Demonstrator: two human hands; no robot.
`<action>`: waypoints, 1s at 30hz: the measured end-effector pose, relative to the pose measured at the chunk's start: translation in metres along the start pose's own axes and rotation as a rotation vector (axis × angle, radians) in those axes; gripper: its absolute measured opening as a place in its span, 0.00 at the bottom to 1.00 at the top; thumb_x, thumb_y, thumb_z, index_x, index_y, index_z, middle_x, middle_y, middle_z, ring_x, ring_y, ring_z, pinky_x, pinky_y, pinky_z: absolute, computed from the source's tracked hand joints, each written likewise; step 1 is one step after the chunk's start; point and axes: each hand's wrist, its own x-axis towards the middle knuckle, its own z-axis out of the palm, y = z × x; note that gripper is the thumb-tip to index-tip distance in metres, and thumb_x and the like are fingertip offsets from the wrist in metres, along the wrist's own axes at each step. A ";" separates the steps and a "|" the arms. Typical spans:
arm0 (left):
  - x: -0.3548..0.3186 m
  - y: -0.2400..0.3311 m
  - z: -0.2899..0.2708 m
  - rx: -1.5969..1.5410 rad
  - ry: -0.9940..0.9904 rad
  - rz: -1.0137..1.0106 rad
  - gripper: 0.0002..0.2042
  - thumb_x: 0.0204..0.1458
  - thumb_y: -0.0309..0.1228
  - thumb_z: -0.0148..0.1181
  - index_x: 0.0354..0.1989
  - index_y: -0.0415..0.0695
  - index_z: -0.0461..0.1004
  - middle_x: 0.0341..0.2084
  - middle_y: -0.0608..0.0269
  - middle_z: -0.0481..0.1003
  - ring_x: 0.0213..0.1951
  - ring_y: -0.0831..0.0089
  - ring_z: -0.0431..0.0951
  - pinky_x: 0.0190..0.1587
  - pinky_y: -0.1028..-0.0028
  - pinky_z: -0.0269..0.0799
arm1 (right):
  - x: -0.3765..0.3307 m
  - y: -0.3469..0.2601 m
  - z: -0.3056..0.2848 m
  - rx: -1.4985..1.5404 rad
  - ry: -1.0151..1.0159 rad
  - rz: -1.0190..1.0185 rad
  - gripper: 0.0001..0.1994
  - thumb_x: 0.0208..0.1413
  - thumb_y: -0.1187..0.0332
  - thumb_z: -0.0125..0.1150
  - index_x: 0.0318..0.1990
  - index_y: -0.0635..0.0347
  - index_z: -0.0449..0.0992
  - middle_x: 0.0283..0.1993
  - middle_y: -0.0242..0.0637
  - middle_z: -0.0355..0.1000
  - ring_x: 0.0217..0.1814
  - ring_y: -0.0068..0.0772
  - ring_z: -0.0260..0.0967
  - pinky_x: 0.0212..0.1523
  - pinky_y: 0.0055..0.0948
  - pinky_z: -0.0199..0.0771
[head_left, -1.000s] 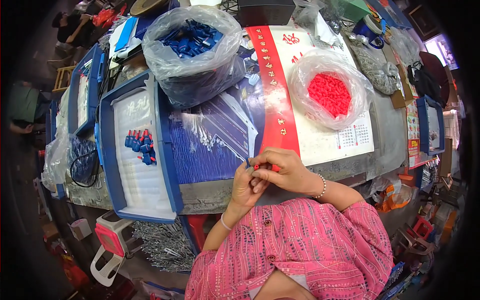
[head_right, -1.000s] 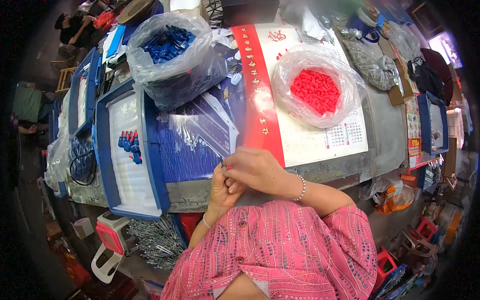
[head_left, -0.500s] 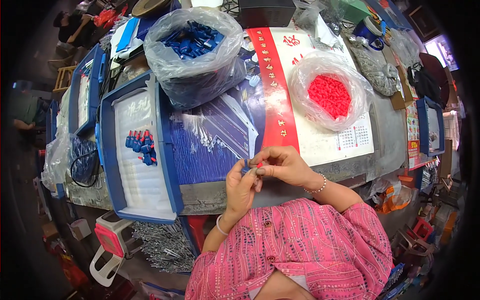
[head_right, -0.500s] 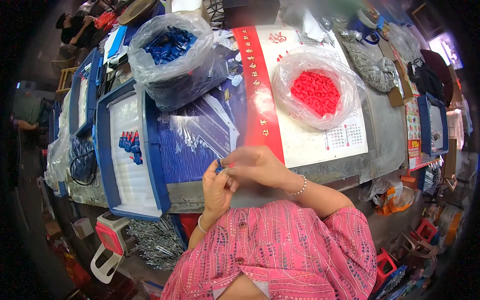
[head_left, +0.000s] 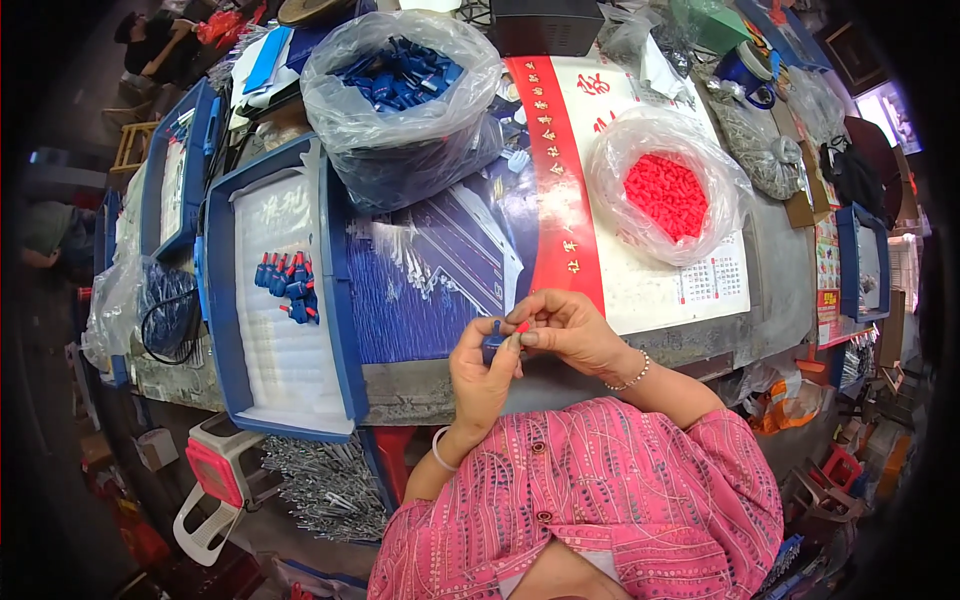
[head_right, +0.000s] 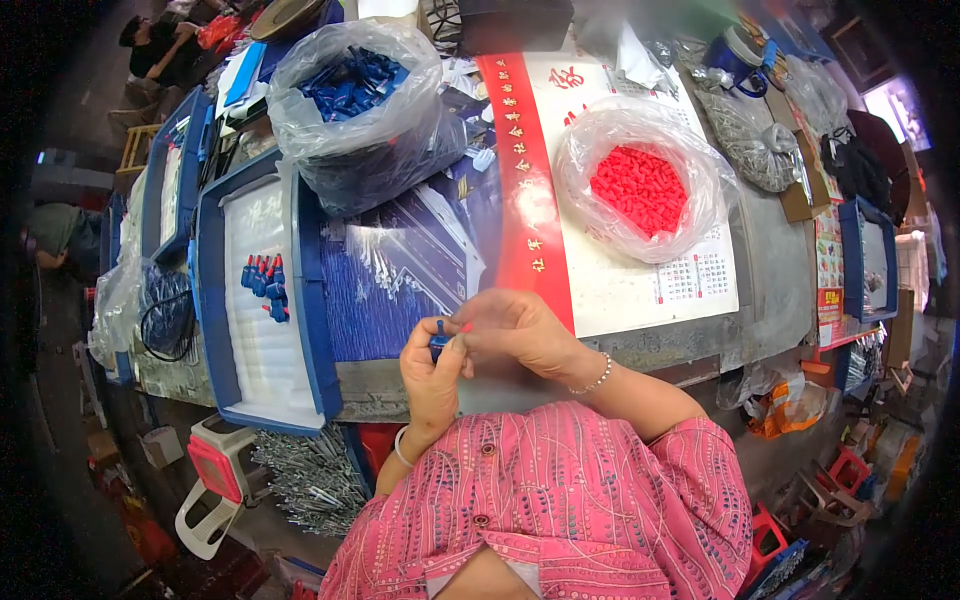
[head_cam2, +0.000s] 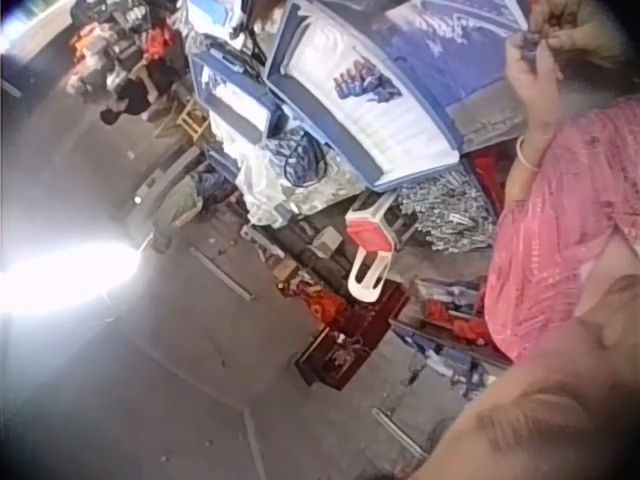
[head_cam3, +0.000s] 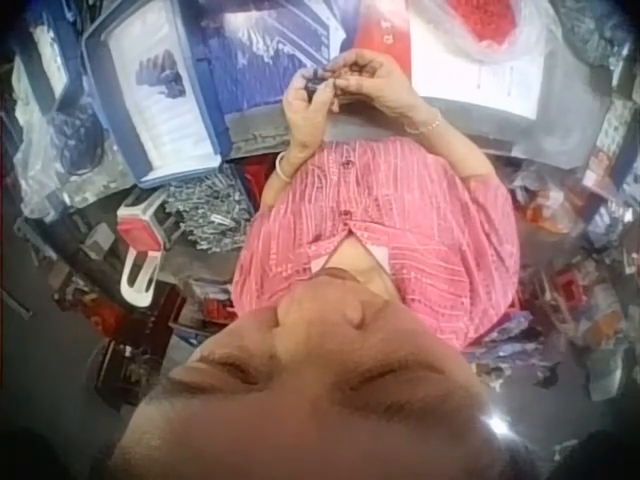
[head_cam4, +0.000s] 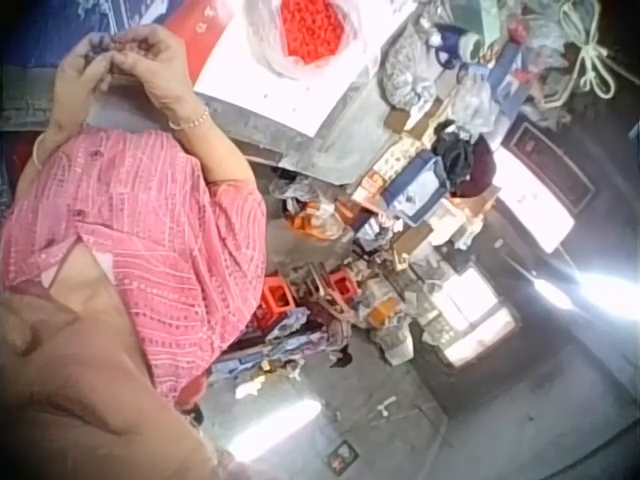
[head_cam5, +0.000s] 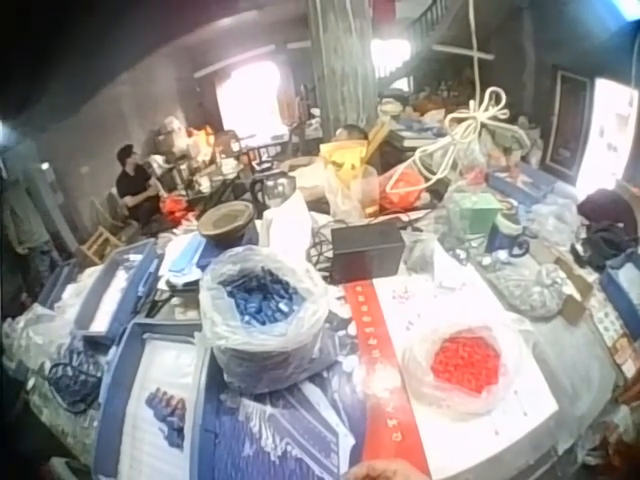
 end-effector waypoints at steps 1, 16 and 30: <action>0.000 0.001 0.000 0.033 -0.004 -0.004 0.03 0.52 0.22 0.53 0.33 0.40 0.66 0.20 0.67 0.69 0.18 0.85 0.66 0.21 0.84 0.63 | 0.000 0.002 -0.001 0.024 -0.003 -0.011 0.12 0.49 0.76 0.60 0.42 0.64 0.70 0.42 0.38 0.71 0.40 0.23 0.70 0.41 0.22 0.73; -0.009 0.010 -0.013 -0.089 -0.257 -0.096 0.09 0.58 0.28 0.43 0.44 0.42 0.55 0.25 0.61 0.66 0.23 0.78 0.66 0.27 0.80 0.64 | 0.006 0.013 -0.010 0.374 -0.022 0.071 0.10 0.53 0.68 0.57 0.41 0.63 0.72 0.32 0.35 0.68 0.30 0.23 0.65 0.33 0.22 0.69; -0.017 0.014 -0.014 -0.271 -0.303 -0.262 0.10 0.58 0.33 0.46 0.43 0.43 0.58 0.22 0.59 0.66 0.21 0.75 0.65 0.25 0.80 0.62 | 0.000 0.016 -0.014 0.265 -0.045 0.044 0.09 0.53 0.70 0.57 0.40 0.61 0.73 0.36 0.32 0.71 0.33 0.24 0.69 0.36 0.24 0.70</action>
